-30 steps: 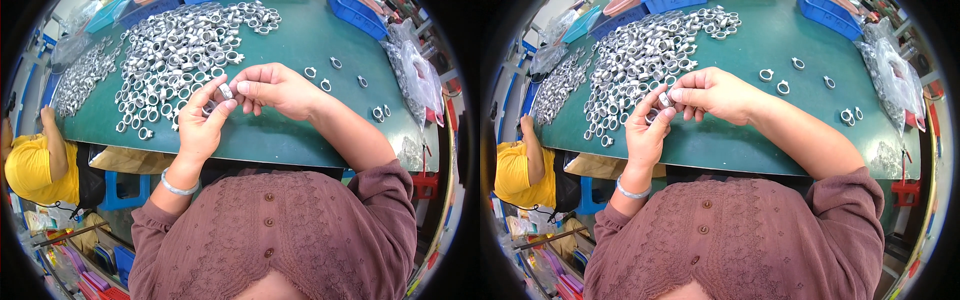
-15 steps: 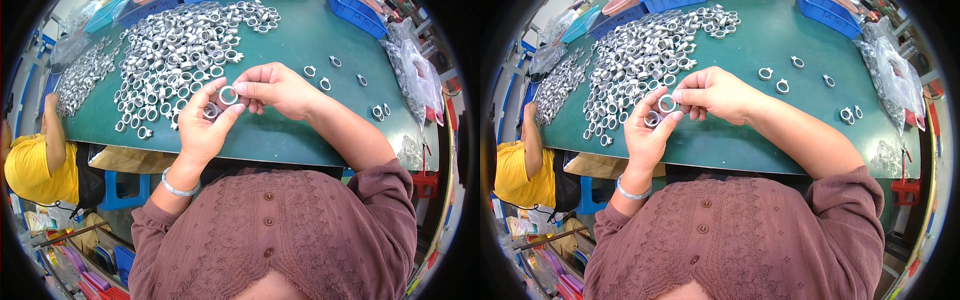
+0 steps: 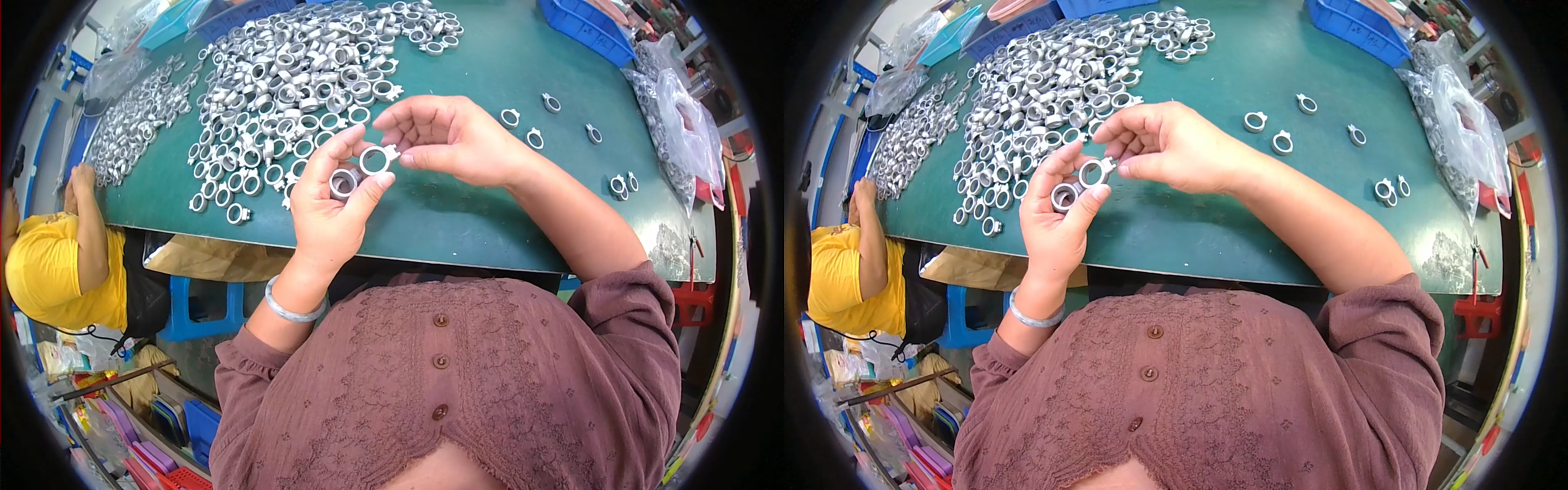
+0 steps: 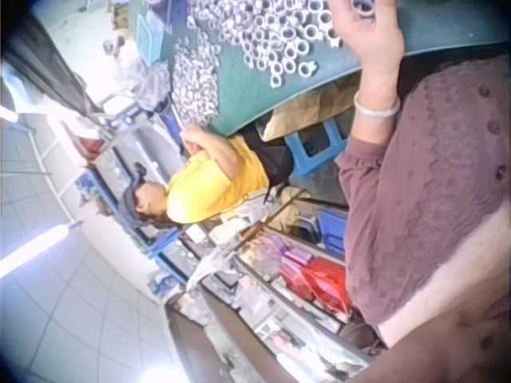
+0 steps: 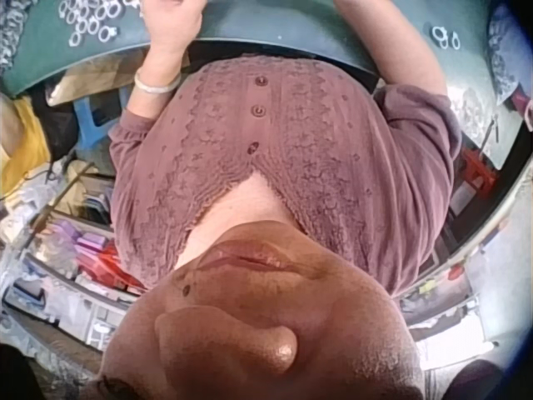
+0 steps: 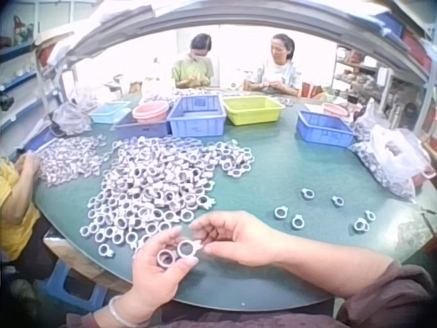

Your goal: The person picks up and joins two small metal ring-shaped parts by hand at a workbench.

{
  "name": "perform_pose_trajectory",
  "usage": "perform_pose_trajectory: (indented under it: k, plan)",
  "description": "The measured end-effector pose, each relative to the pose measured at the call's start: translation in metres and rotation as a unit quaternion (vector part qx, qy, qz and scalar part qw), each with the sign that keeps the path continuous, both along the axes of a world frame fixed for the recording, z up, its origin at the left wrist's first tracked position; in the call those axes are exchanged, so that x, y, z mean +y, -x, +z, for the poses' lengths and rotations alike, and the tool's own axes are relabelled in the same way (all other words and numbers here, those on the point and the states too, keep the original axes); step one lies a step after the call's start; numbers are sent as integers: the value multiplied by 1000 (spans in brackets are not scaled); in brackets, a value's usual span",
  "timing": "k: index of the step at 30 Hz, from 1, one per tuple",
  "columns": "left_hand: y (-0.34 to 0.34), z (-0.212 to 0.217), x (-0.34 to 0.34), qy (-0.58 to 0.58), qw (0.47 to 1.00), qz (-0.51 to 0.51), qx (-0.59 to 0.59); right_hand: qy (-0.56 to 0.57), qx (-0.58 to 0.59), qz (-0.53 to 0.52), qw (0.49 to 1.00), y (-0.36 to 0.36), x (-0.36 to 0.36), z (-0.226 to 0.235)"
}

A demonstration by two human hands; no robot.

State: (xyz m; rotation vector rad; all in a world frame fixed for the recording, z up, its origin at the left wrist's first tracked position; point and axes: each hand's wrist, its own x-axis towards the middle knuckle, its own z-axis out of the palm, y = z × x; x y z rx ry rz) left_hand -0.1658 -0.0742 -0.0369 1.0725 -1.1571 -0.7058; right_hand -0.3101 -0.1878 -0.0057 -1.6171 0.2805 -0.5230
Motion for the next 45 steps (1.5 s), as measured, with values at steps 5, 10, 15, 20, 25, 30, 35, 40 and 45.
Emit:
perform_pose_trajectory:
  k: [5,10,15,20,25,30,35,40,45]
  plan:
    - [-4,-3,3,26,997,18,-66,106,77,-44,990,-6,-21,-7]
    - [-4,-3,5,37,998,27,-42,356,198,-95,908,-24,-31,-11]
    - [-5,3,8,8,999,29,25,466,158,-94,865,-41,-37,-24]
    - [-20,0,8,-102,922,-107,357,476,225,-94,845,-45,-34,-18]
    - [-26,2,5,-98,841,-190,496,449,95,-101,883,-32,-35,-22]
    - [-26,2,3,-93,826,-196,521,444,2,-112,889,-18,-14,-7]
    - [-20,-1,-1,-129,864,-176,453,518,-52,-131,844,-9,0,-2]
    - [-5,10,-3,-166,909,-146,353,573,-109,-127,802,-5,7,2]
    - [0,9,-5,-123,964,-95,215,525,-100,-133,835,-2,6,-2]
